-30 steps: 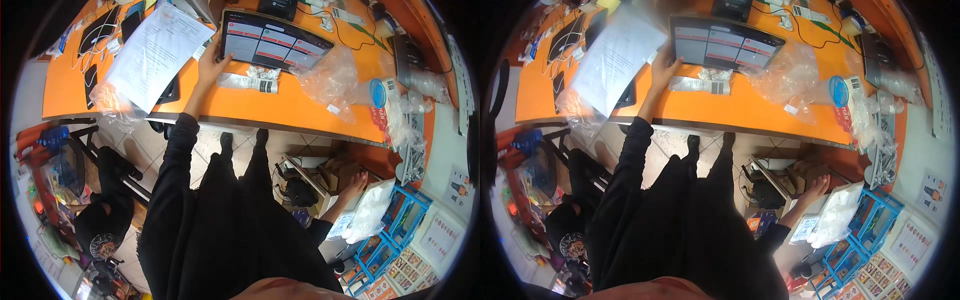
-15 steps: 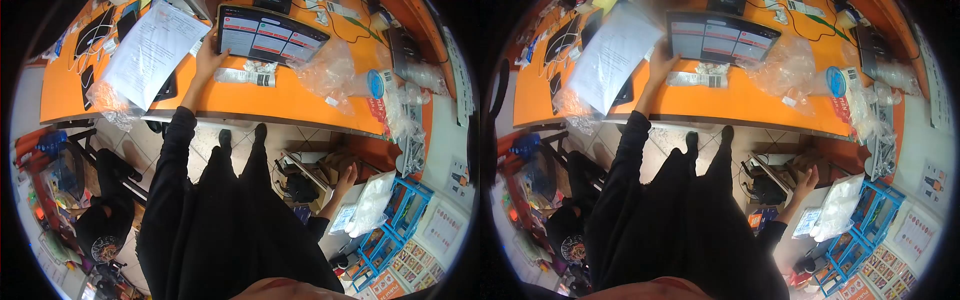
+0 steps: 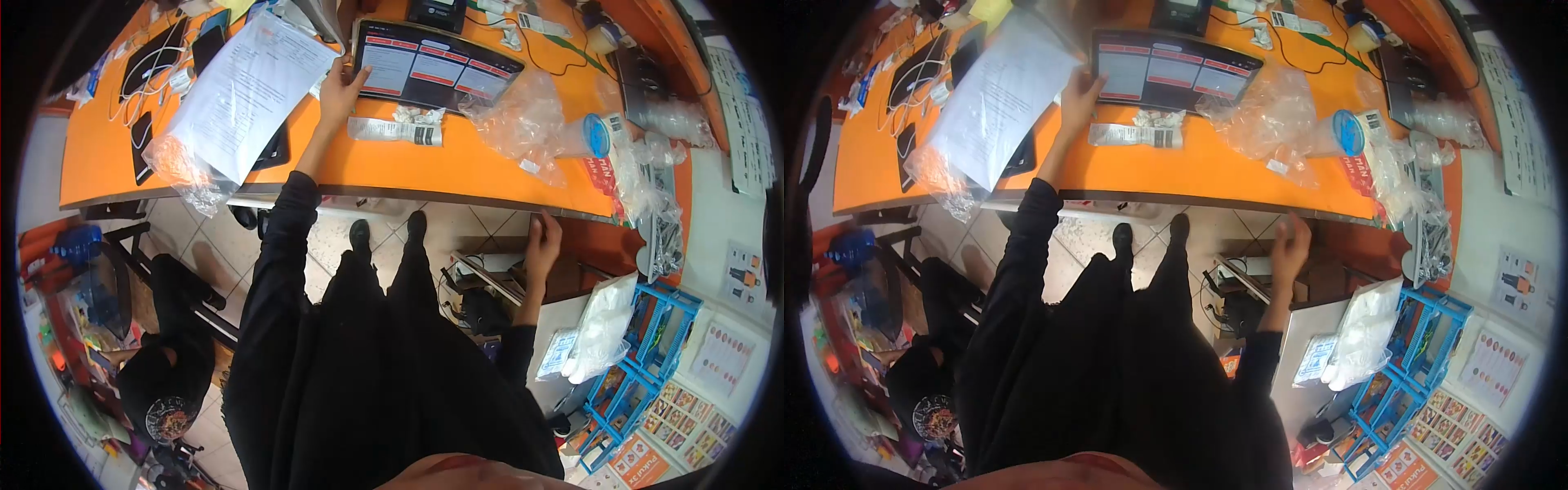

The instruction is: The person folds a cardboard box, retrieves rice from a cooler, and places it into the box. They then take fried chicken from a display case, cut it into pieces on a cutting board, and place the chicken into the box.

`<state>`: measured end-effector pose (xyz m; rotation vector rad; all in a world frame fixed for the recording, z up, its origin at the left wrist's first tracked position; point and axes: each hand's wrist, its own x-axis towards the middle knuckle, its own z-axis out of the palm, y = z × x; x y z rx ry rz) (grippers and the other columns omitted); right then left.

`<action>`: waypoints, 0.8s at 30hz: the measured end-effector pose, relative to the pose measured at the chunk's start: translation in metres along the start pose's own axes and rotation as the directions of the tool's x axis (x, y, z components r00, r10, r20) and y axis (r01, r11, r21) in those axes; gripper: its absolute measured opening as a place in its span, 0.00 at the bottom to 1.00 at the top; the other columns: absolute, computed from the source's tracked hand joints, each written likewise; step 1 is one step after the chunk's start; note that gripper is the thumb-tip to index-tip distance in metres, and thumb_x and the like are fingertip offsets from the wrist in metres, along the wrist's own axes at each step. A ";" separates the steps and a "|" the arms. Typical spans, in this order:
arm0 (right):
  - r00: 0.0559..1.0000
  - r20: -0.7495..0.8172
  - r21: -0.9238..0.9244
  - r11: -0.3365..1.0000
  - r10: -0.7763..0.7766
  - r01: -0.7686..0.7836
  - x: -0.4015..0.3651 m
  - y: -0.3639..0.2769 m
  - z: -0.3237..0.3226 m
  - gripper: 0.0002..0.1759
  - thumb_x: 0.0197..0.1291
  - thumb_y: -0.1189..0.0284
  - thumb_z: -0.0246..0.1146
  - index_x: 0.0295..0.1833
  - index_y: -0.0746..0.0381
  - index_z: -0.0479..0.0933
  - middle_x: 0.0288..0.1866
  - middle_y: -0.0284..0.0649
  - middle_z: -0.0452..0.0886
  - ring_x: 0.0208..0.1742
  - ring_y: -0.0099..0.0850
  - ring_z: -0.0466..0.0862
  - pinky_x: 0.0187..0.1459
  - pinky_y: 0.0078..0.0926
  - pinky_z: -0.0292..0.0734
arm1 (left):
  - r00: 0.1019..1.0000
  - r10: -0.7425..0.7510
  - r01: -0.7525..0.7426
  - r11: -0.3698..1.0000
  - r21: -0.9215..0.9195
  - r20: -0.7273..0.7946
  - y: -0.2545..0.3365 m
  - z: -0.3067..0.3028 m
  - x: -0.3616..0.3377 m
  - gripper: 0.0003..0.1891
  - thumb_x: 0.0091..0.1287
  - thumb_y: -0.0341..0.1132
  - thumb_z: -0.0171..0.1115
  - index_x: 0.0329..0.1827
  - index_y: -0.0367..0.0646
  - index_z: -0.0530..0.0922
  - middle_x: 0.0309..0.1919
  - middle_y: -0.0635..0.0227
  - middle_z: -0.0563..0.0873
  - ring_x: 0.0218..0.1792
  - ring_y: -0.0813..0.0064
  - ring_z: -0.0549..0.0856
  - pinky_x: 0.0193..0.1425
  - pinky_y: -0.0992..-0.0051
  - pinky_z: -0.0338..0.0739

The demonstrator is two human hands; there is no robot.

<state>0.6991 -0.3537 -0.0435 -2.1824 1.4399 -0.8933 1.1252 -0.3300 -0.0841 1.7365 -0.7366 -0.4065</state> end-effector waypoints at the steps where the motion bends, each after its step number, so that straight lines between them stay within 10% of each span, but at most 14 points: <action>1: 0.987 0.049 -0.085 0.984 -0.154 0.158 0.016 -0.014 0.013 0.15 0.54 0.71 0.57 0.47 0.66 0.71 0.45 0.47 0.73 0.47 0.39 0.72 0.50 0.29 0.65 | 1.000 0.028 -0.028 1.000 -0.004 0.006 -0.001 -0.001 0.000 0.23 0.53 0.44 0.61 0.48 0.40 0.68 0.26 0.61 0.81 0.26 0.73 0.80 0.30 0.76 0.71; 5: 0.910 0.329 0.143 0.966 -0.253 0.217 0.076 -0.034 0.061 0.16 0.54 0.68 0.56 0.48 0.63 0.71 0.47 0.50 0.72 0.51 0.44 0.70 0.53 0.34 0.63 | 0.984 0.058 -0.058 0.998 -0.004 0.167 0.000 -0.009 0.000 0.30 0.51 0.32 0.62 0.56 0.38 0.60 0.36 0.57 0.79 0.35 0.70 0.79 0.38 0.76 0.72; 11: 0.966 -0.151 0.014 0.976 -0.212 0.216 0.099 -0.042 0.070 0.21 0.56 0.66 0.55 0.54 0.63 0.66 0.54 0.50 0.69 0.58 0.41 0.66 0.58 0.31 0.59 | 0.896 0.440 -0.443 0.895 0.049 0.066 0.011 -0.009 -0.028 0.36 0.50 0.29 0.61 0.61 0.35 0.53 0.54 0.52 0.62 0.56 0.59 0.65 0.56 0.71 0.62; 15: 0.985 -0.172 0.308 0.951 0.027 0.028 0.028 -0.041 0.044 0.21 0.58 0.65 0.54 0.53 0.67 0.66 0.53 0.48 0.71 0.56 0.36 0.70 0.55 0.26 0.62 | 0.890 0.456 -0.455 0.889 -0.047 0.011 0.042 0.006 -0.078 0.29 0.57 0.33 0.57 0.59 0.35 0.57 0.53 0.51 0.66 0.56 0.60 0.65 0.60 0.68 0.57; 18: 0.896 0.198 0.500 0.745 0.398 -0.441 -0.054 -0.048 0.010 0.21 0.59 0.63 0.52 0.51 0.67 0.67 0.48 0.43 0.74 0.50 0.33 0.73 0.50 0.26 0.65 | 0.872 0.419 -0.378 0.905 -0.198 0.254 0.085 0.040 -0.160 0.22 0.61 0.33 0.52 0.57 0.35 0.61 0.51 0.55 0.69 0.54 0.65 0.68 0.58 0.69 0.58; 19: 0.800 0.278 0.531 0.609 0.532 -0.589 -0.079 -0.048 0.004 0.21 0.60 0.61 0.50 0.51 0.66 0.68 0.45 0.42 0.75 0.49 0.32 0.73 0.50 0.27 0.65 | 0.843 0.277 -0.118 0.931 -0.344 0.461 0.124 0.043 -0.200 0.21 0.61 0.33 0.51 0.56 0.35 0.62 0.52 0.56 0.69 0.53 0.65 0.68 0.57 0.69 0.60; 21: 0.785 0.271 0.899 0.145 0.557 -0.413 -0.132 -0.041 0.003 0.26 0.61 0.53 0.44 0.56 0.61 0.64 0.49 0.45 0.72 0.52 0.36 0.71 0.53 0.34 0.63 | 0.648 0.601 -0.339 0.778 -0.529 0.468 0.115 0.090 -0.271 0.22 0.58 0.34 0.52 0.56 0.38 0.64 0.53 0.54 0.68 0.52 0.61 0.69 0.54 0.68 0.63; 22: 0.787 0.246 0.909 0.147 0.566 -0.389 -0.152 -0.048 -0.014 0.26 0.61 0.53 0.44 0.56 0.61 0.64 0.49 0.45 0.72 0.52 0.36 0.71 0.53 0.34 0.63 | 0.551 0.596 -0.168 0.765 -0.622 0.584 0.130 0.095 -0.315 0.26 0.56 0.36 0.54 0.59 0.39 0.62 0.56 0.53 0.65 0.56 0.57 0.66 0.57 0.63 0.60; 24: 0.819 0.279 0.940 -0.318 0.501 -0.126 -0.190 -0.064 -0.065 0.30 0.61 0.48 0.38 0.62 0.56 0.56 0.56 0.47 0.66 0.56 0.39 0.67 0.55 0.39 0.59 | 0.096 0.732 -0.627 0.571 -0.530 0.674 0.126 0.113 -0.392 0.29 0.57 0.39 0.54 0.62 0.40 0.58 0.59 0.53 0.61 0.59 0.54 0.61 0.59 0.57 0.56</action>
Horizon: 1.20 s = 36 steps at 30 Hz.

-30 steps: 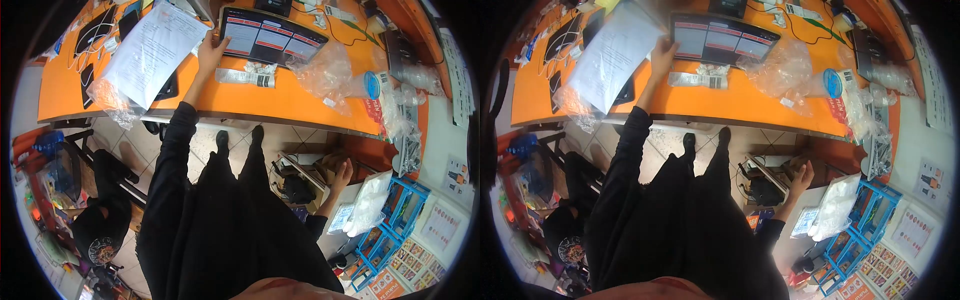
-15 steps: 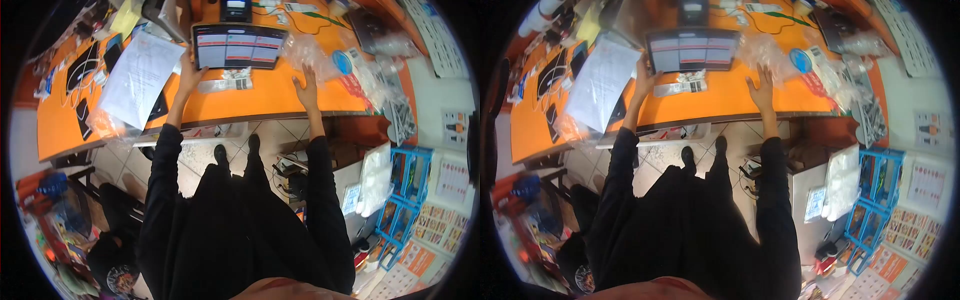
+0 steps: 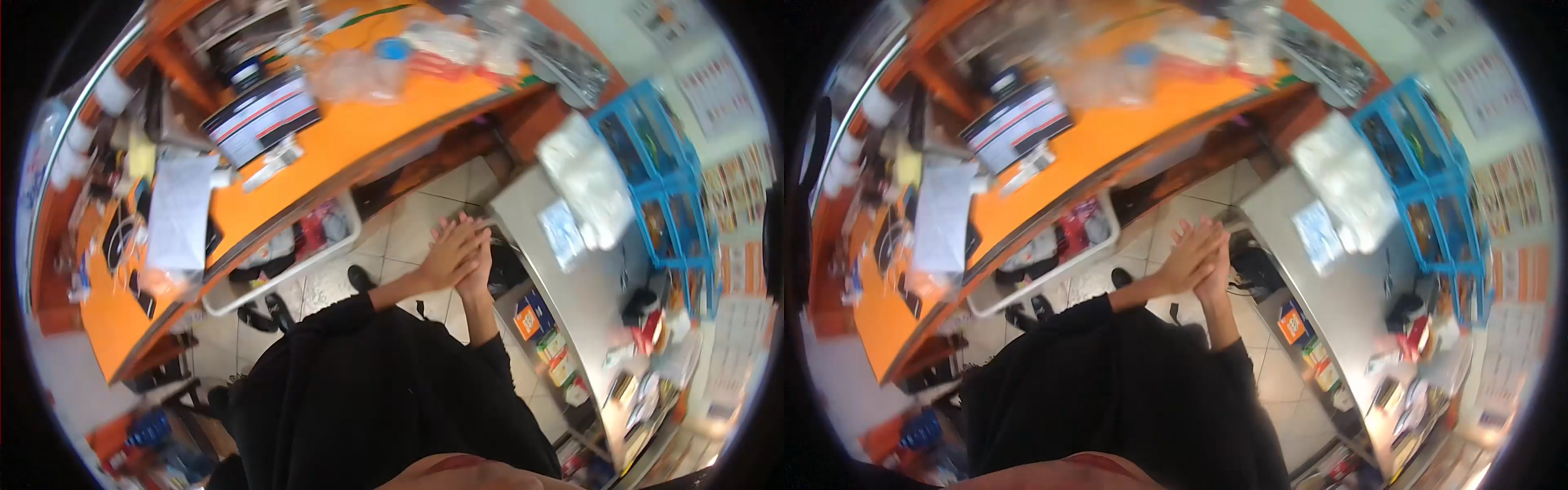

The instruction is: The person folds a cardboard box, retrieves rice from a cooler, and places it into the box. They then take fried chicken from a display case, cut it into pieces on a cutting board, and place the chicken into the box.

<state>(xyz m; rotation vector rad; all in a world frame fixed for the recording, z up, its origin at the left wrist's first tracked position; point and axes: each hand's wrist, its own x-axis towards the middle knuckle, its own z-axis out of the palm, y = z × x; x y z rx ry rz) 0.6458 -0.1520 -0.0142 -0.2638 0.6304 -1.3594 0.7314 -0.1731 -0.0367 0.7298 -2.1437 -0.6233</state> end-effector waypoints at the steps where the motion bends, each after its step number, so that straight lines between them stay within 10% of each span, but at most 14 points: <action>1: 0.997 -0.026 0.013 0.997 -0.074 0.074 -0.027 -0.020 -0.016 0.30 0.61 0.48 0.38 0.62 0.56 0.56 0.56 0.47 0.66 0.56 0.39 0.67 0.55 0.39 0.59 | 0.997 0.061 -0.060 0.998 -0.034 0.038 0.015 0.029 -0.001 0.29 0.57 0.39 0.54 0.62 0.40 0.58 0.59 0.53 0.61 0.59 0.54 0.61 0.59 0.57 0.56; 7: 0.710 -0.324 -0.117 0.771 -0.625 0.626 -0.273 -0.141 -0.149 0.29 0.61 0.49 0.40 0.62 0.53 0.56 0.61 0.43 0.61 0.61 0.35 0.60 0.60 0.38 0.54 | 0.676 0.288 -0.147 0.955 -0.260 0.679 0.094 0.215 -0.052 0.25 0.63 0.41 0.47 0.60 0.37 0.58 0.57 0.50 0.64 0.58 0.54 0.63 0.60 0.64 0.57; 12: 0.170 -0.652 -0.372 0.506 -0.739 0.778 -0.477 -0.148 -0.233 0.27 0.61 0.52 0.42 0.62 0.54 0.56 0.60 0.40 0.63 0.57 0.35 0.65 0.57 0.35 0.60 | 0.319 0.544 -0.096 0.833 -0.545 0.776 0.212 0.323 -0.082 0.20 0.63 0.42 0.46 0.50 0.34 0.69 0.49 0.53 0.74 0.51 0.58 0.72 0.54 0.67 0.65; 20: -0.211 -0.842 -0.445 0.419 -0.496 0.792 -0.613 -0.108 -0.352 0.25 0.60 0.53 0.46 0.58 0.56 0.61 0.55 0.39 0.68 0.54 0.33 0.68 0.54 0.34 0.63 | -0.209 0.667 0.132 0.744 -0.655 0.715 0.408 0.497 -0.070 0.13 0.61 0.41 0.51 0.36 0.39 0.74 0.37 0.59 0.78 0.44 0.60 0.76 0.48 0.71 0.69; 22: -0.270 -0.874 -0.431 0.390 -0.403 0.813 -0.638 -0.116 -0.387 0.25 0.59 0.53 0.46 0.57 0.56 0.62 0.54 0.38 0.69 0.53 0.32 0.69 0.52 0.34 0.64 | -0.013 0.803 0.062 0.596 -0.801 0.596 0.477 0.536 -0.080 0.15 0.58 0.42 0.54 0.42 0.40 0.71 0.43 0.58 0.75 0.47 0.60 0.74 0.49 0.72 0.68; 26: -0.134 -0.919 -0.240 0.255 -0.370 0.937 -0.691 -0.162 -0.433 0.23 0.59 0.52 0.46 0.52 0.56 0.65 0.51 0.38 0.70 0.50 0.30 0.71 0.49 0.34 0.67 | -0.019 0.967 0.135 0.252 -0.958 0.252 0.610 0.607 -0.117 0.23 0.57 0.40 0.56 0.54 0.43 0.65 0.55 0.56 0.67 0.59 0.58 0.63 0.59 0.67 0.58; 27: -0.317 -0.860 -0.406 0.161 -0.399 0.899 -0.706 -0.176 -0.444 0.27 0.58 0.50 0.45 0.56 0.57 0.63 0.51 0.42 0.71 0.52 0.35 0.70 0.52 0.36 0.65 | -0.103 0.976 0.114 0.202 -0.973 0.190 0.634 0.623 -0.132 0.26 0.58 0.42 0.52 0.60 0.44 0.61 0.60 0.55 0.62 0.62 0.57 0.58 0.63 0.61 0.50; 30: -0.376 -0.806 -0.395 -0.059 -0.458 0.917 -0.789 -0.179 -0.473 0.28 0.58 0.50 0.44 0.58 0.57 0.60 0.53 0.45 0.68 0.55 0.40 0.68 0.55 0.40 0.62 | -0.169 0.983 0.152 0.092 -0.984 0.066 0.692 0.670 -0.180 0.27 0.60 0.44 0.48 0.62 0.44 0.59 0.61 0.55 0.59 0.62 0.57 0.58 0.64 0.59 0.46; 31: -0.384 -0.776 -0.346 -0.171 -0.500 0.923 -0.809 -0.178 -0.487 0.29 0.58 0.49 0.44 0.60 0.56 0.58 0.55 0.46 0.67 0.56 0.42 0.67 0.56 0.42 0.60 | -0.357 0.930 0.171 0.153 -0.973 0.084 0.712 0.685 -0.187 0.28 0.61 0.47 0.45 0.63 0.45 0.56 0.63 0.54 0.56 0.63 0.56 0.55 0.64 0.56 0.43; 36: -0.554 -0.785 -0.434 -0.391 -0.277 0.812 -0.920 -0.195 -0.462 0.30 0.58 0.48 0.43 0.62 0.52 0.55 0.61 0.47 0.59 0.61 0.45 0.60 0.59 0.49 0.53 | -0.644 0.764 0.009 0.057 -0.998 0.038 0.794 0.791 -0.222 0.31 0.61 0.56 0.42 0.64 0.52 0.54 0.63 0.52 0.52 0.65 0.56 0.51 0.62 0.45 0.42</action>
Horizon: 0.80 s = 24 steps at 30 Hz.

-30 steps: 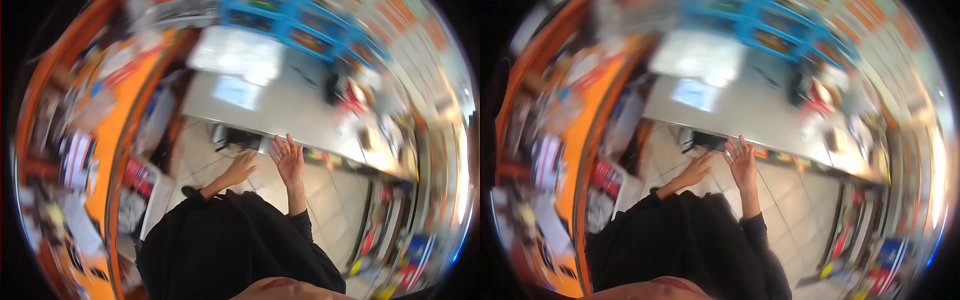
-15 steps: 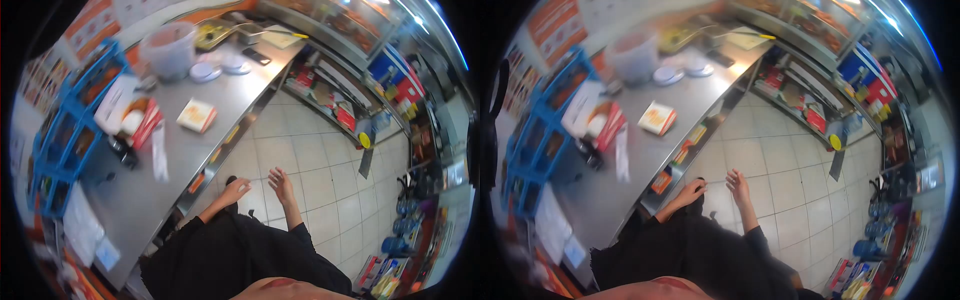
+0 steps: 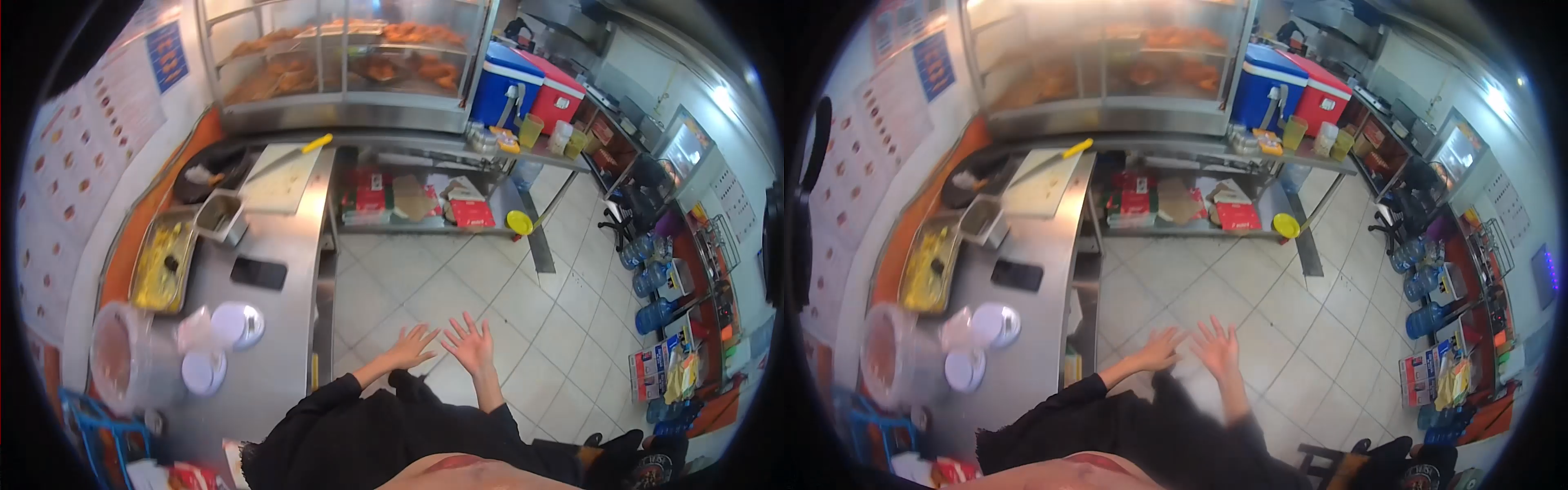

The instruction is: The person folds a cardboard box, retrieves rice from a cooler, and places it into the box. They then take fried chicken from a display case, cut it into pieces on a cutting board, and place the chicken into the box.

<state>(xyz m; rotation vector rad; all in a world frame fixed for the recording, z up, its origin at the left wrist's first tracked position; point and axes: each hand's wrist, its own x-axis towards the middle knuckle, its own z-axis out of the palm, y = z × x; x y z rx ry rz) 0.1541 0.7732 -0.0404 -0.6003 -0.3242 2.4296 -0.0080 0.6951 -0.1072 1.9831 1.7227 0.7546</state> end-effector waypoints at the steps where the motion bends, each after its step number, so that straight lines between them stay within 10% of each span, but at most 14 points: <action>1: 0.998 -0.027 -0.025 0.998 -0.053 0.052 0.020 -0.021 -0.004 0.29 0.58 0.49 0.44 0.61 0.52 0.56 0.62 0.46 0.57 0.62 0.44 0.59 0.59 0.50 0.52 | 0.989 -0.070 0.053 0.990 0.128 0.133 -0.026 -0.011 0.019 0.31 0.60 0.55 0.44 0.64 0.52 0.55 0.63 0.52 0.52 0.65 0.56 0.51 0.62 0.45 0.43; 2: 0.998 -0.025 -0.031 0.997 -0.065 0.064 0.042 -0.042 -0.006 0.29 0.58 0.49 0.44 0.61 0.52 0.56 0.62 0.46 0.57 0.62 0.44 0.59 0.59 0.50 0.52 | 0.954 -0.161 0.095 0.962 0.255 0.251 -0.049 -0.020 0.037 0.31 0.59 0.55 0.46 0.63 0.52 0.56 0.63 0.51 0.52 0.65 0.55 0.50 0.62 0.45 0.43; 10: 0.975 -0.074 -0.119 0.972 -0.210 0.201 0.237 -0.159 0.017 0.25 0.58 0.53 0.49 0.58 0.52 0.59 0.57 0.42 0.64 0.57 0.39 0.64 0.57 0.45 0.56 | 0.960 -0.014 0.135 0.899 0.417 -0.281 -0.203 -0.268 0.211 0.27 0.50 0.42 0.62 0.55 0.50 0.67 0.61 0.51 0.57 0.61 0.51 0.58 0.59 0.46 0.51; 15: 0.992 0.057 -0.318 0.939 -0.116 0.128 0.357 -0.211 0.075 0.23 0.58 0.55 0.49 0.57 0.53 0.61 0.53 0.41 0.68 0.52 0.37 0.68 0.53 0.41 0.62 | 0.754 0.248 0.235 0.763 0.602 -0.609 -0.226 -0.455 0.278 0.25 0.48 0.39 0.63 0.51 0.49 0.70 0.60 0.51 0.58 0.61 0.52 0.58 0.60 0.56 0.54; 20: 0.908 0.264 -0.503 0.757 -0.325 0.417 0.463 -0.286 0.138 0.21 0.59 0.58 0.49 0.54 0.57 0.65 0.46 0.36 0.73 0.44 0.29 0.73 0.44 0.33 0.69 | 0.538 0.527 0.362 0.560 0.745 -0.658 -0.197 -0.633 0.344 0.23 0.53 0.40 0.60 0.53 0.50 0.69 0.59 0.55 0.60 0.58 0.56 0.61 0.60 0.58 0.54; 24: 0.840 0.227 -0.658 0.558 -0.494 0.506 0.531 -0.348 0.191 0.19 0.60 0.61 0.50 0.54 0.58 0.65 0.45 0.35 0.73 0.42 0.25 0.73 0.42 0.30 0.69 | 0.134 0.821 0.551 0.404 0.730 -0.555 -0.188 -0.784 0.394 0.22 0.54 0.41 0.58 0.52 0.47 0.68 0.51 0.59 0.68 0.51 0.57 0.68 0.55 0.60 0.61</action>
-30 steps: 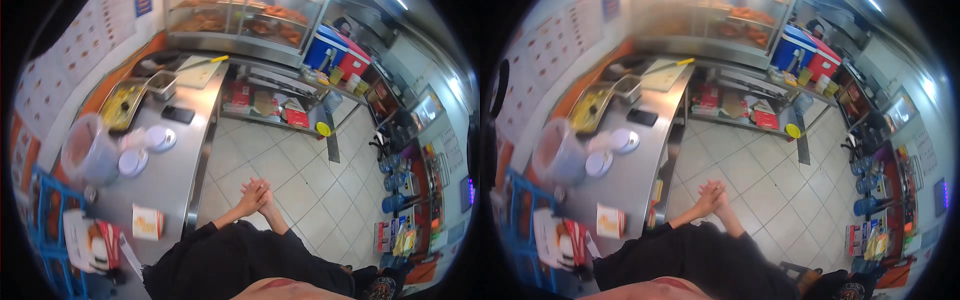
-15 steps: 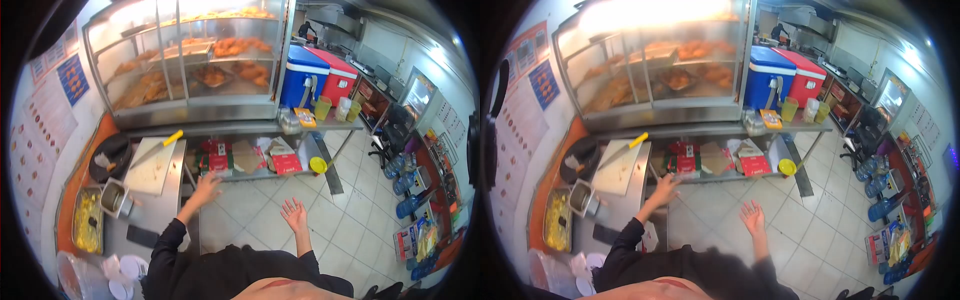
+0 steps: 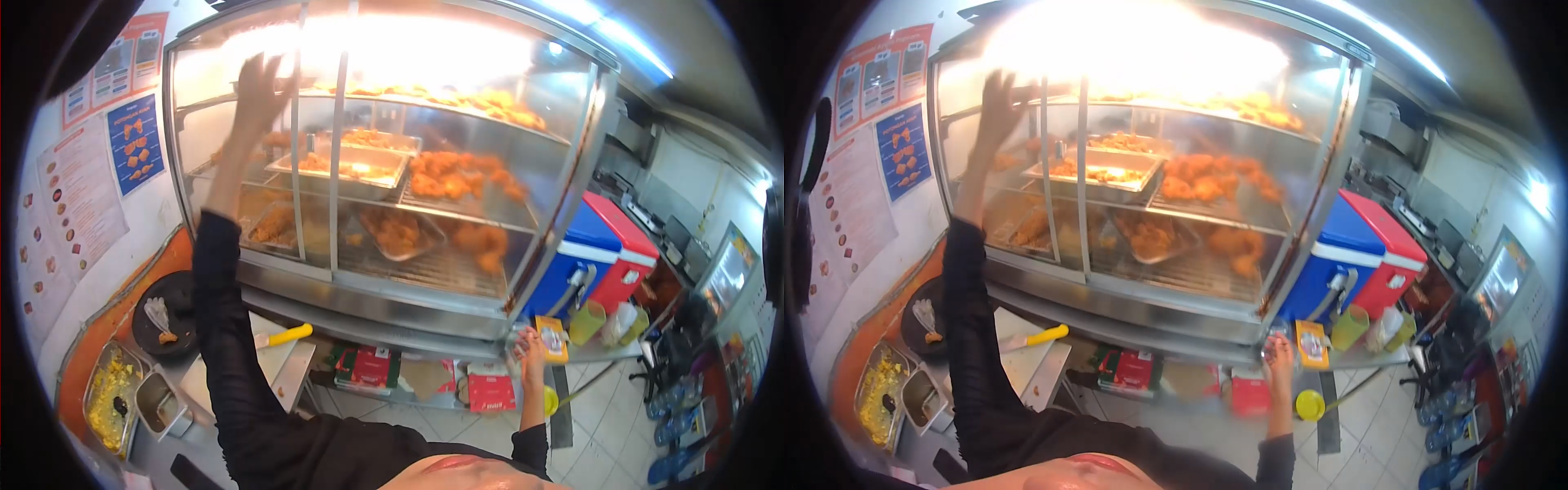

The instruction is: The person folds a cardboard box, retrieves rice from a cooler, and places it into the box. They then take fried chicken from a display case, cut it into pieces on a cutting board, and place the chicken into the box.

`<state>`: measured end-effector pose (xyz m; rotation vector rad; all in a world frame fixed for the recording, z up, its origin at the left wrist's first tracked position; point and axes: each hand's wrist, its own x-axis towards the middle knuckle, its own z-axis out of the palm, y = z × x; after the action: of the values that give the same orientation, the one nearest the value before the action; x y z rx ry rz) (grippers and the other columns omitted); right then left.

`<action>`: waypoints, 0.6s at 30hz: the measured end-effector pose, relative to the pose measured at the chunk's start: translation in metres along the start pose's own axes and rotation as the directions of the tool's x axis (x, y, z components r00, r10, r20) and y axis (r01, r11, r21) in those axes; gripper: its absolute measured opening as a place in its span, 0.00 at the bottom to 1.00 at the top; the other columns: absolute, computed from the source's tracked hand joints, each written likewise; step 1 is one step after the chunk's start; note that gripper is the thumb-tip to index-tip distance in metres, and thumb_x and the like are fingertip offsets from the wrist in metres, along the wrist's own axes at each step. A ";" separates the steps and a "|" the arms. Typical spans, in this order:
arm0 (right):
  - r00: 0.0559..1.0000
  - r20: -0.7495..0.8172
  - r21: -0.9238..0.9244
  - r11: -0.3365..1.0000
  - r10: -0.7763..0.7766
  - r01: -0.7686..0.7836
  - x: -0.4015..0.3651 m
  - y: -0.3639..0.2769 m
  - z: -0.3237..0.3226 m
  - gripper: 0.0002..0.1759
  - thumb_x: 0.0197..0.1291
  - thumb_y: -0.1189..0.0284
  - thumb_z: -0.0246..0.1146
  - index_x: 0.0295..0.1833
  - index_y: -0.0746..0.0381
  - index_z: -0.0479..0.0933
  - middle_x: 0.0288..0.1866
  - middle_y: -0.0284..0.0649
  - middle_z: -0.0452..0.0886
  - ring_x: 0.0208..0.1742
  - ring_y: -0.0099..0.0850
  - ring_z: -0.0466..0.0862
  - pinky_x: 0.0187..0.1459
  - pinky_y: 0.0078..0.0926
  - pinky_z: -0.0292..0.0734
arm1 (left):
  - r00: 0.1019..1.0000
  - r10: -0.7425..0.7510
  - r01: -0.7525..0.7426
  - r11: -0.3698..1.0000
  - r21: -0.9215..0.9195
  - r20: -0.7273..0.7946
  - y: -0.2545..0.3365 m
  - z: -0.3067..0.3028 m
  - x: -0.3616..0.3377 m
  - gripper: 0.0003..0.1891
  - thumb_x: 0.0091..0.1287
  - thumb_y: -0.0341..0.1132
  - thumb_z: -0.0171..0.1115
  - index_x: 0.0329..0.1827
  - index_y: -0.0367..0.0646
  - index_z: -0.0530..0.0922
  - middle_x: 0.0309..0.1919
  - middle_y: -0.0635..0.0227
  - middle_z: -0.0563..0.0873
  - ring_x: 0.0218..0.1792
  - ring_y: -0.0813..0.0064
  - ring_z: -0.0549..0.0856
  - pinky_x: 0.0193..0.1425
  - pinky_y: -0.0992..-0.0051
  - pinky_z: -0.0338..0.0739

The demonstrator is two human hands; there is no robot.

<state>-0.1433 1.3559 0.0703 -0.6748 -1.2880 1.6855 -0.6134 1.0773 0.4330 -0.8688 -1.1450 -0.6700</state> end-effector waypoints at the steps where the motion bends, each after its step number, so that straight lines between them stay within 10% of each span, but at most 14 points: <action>1: 0.989 -0.071 -0.131 0.984 -0.133 0.123 0.025 -0.009 0.005 0.19 0.59 0.63 0.51 0.54 0.59 0.65 0.46 0.36 0.73 0.45 0.27 0.72 0.45 0.27 0.66 | 0.991 0.074 -0.077 0.997 -0.021 -0.112 -0.015 0.011 0.036 0.20 0.54 0.38 0.59 0.49 0.45 0.69 0.47 0.61 0.71 0.47 0.59 0.71 0.51 0.63 0.65; 3: 0.953 -0.127 -0.261 0.936 -0.275 0.235 0.066 -0.020 0.010 0.18 0.59 0.65 0.52 0.54 0.61 0.65 0.47 0.38 0.72 0.48 0.28 0.71 0.48 0.24 0.64 | 0.963 0.149 -0.161 0.986 -0.035 -0.226 -0.043 0.046 0.096 0.17 0.53 0.36 0.59 0.46 0.44 0.71 0.42 0.62 0.74 0.43 0.61 0.73 0.47 0.65 0.69; 5: 0.699 -0.184 -0.683 0.601 -0.691 0.415 0.097 -0.022 0.017 0.21 0.58 0.66 0.53 0.54 0.65 0.63 0.51 0.42 0.68 0.54 0.36 0.66 0.55 0.29 0.58 | 0.990 0.136 -0.127 0.970 0.208 -0.029 -0.089 0.087 0.141 0.27 0.49 0.41 0.61 0.53 0.49 0.66 0.51 0.61 0.68 0.53 0.61 0.64 0.55 0.56 0.56; 9: 0.547 -0.137 -0.814 0.409 -0.825 0.413 0.133 -0.016 0.027 0.25 0.57 0.65 0.54 0.56 0.68 0.60 0.55 0.50 0.62 0.58 0.44 0.61 0.59 0.37 0.52 | 0.980 0.146 -0.199 0.771 0.605 0.136 -0.134 0.127 0.168 0.33 0.47 0.46 0.60 0.59 0.53 0.62 0.58 0.61 0.64 0.62 0.64 0.57 0.62 0.49 0.47; 11: 0.539 -0.156 -0.813 0.418 -0.828 0.406 0.145 -0.006 0.032 0.26 0.57 0.65 0.54 0.57 0.68 0.59 0.56 0.51 0.60 0.58 0.45 0.61 0.59 0.38 0.52 | 0.965 0.226 -0.250 0.625 0.739 0.136 -0.122 0.132 0.171 0.30 0.50 0.44 0.57 0.58 0.53 0.63 0.57 0.62 0.66 0.62 0.66 0.59 0.61 0.51 0.51; 13: 0.563 -0.195 -0.807 0.458 -0.803 0.374 0.154 0.004 0.036 0.28 0.57 0.64 0.54 0.58 0.69 0.55 0.57 0.52 0.57 0.58 0.45 0.60 0.58 0.38 0.52 | 0.898 -0.232 -0.140 0.656 0.741 0.375 -0.077 0.108 0.170 0.22 0.52 0.39 0.52 0.53 0.52 0.69 0.52 0.65 0.72 0.58 0.67 0.65 0.60 0.51 0.51; 16: 0.597 -0.285 -0.674 0.600 -0.750 0.431 0.164 0.009 0.046 0.29 0.58 0.64 0.54 0.58 0.70 0.54 0.56 0.52 0.58 0.57 0.44 0.60 0.57 0.38 0.54 | 0.814 -0.406 -0.059 0.654 0.754 0.416 -0.092 0.108 0.177 0.15 0.52 0.36 0.49 0.44 0.52 0.73 0.44 0.69 0.76 0.51 0.66 0.72 0.56 0.50 0.56; 18: 0.569 -0.306 -0.656 0.602 -0.763 0.455 0.169 0.015 0.047 0.27 0.58 0.65 0.53 0.57 0.70 0.55 0.55 0.53 0.60 0.56 0.44 0.61 0.56 0.37 0.55 | 0.945 -0.206 -0.060 0.657 0.751 0.255 -0.102 0.106 0.178 0.11 0.53 0.35 0.48 0.40 0.51 0.73 0.38 0.68 0.75 0.45 0.66 0.72 0.49 0.56 0.60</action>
<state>-0.2652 1.4825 0.0864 -0.7980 -1.3055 0.4439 -0.6972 1.1123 0.6447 -0.1969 -1.5934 -0.0524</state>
